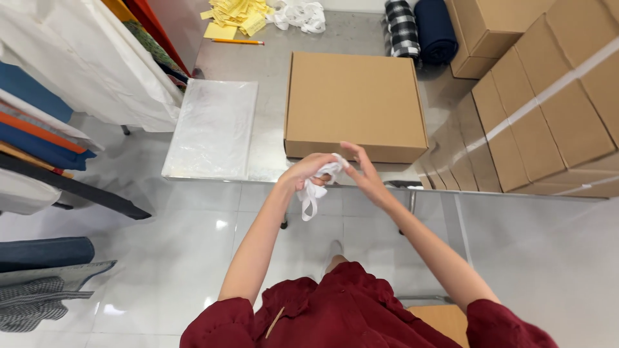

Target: The person unpacks a cardboard box containing a plastic-wrapped item, removes the item, and places it on the table. They then unwrap the item, fold the plastic wrap, and place the item aside. The person then picks up another box, removes a ribbon, and opens it to reveal another plastic-wrapped item.

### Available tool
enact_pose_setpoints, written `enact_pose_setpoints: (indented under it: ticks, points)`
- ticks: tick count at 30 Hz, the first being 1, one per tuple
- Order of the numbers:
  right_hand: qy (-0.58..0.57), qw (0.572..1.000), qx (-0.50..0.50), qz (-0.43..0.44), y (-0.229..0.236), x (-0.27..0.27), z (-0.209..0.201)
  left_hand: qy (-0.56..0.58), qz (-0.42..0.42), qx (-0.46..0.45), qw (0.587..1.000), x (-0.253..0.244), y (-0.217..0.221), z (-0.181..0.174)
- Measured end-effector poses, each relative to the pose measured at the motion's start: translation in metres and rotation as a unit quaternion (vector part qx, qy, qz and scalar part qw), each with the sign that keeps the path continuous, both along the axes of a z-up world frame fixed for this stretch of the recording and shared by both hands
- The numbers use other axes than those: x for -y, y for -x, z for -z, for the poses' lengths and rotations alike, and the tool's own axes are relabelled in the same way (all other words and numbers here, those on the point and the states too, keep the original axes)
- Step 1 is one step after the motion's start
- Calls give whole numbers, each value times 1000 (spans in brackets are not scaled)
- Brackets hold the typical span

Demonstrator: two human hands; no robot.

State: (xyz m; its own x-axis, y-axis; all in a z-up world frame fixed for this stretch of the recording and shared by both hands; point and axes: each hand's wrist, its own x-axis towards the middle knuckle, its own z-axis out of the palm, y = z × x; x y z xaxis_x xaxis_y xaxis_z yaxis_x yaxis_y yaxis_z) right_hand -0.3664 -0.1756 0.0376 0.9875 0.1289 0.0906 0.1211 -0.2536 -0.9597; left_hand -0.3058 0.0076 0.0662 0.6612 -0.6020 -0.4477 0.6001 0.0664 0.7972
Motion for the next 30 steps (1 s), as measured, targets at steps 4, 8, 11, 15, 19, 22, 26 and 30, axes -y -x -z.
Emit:
enact_pose_setpoints:
  ticks: [4, 8, 11, 15, 19, 22, 26, 30]
  points:
    - [-99, 985, -112, -89, -38, -28, 0, 65, -66, 43, 995, 16, -32, 4]
    - [-266, 920, -276, -81, -63, -40, -16, 53, -200, 161, 965, 31, -73, 16]
    - [-234, 917, -321, -43, -101, -28, -8, 7, -216, 263, 940, 30, -98, 22]
    - [-194, 925, -310, -101, -130, -20, -47, -12, -209, 294, 932, 36, -129, 26]
    - [-155, 926, -309, -154, -156, -6, -64, 28, -220, 217, 950, 48, -150, 21]
    - [-156, 915, -324, -186, -177, 9, -56, 122, -201, 111, 966, 58, -169, 32]
    - [-161, 897, -343, -229, -206, 25, -39, 126, -183, 57, 973, 61, -192, 61]
    - [-145, 897, -347, -231, -231, 36, -34, 119, -160, -30, 979, 62, -188, 26]
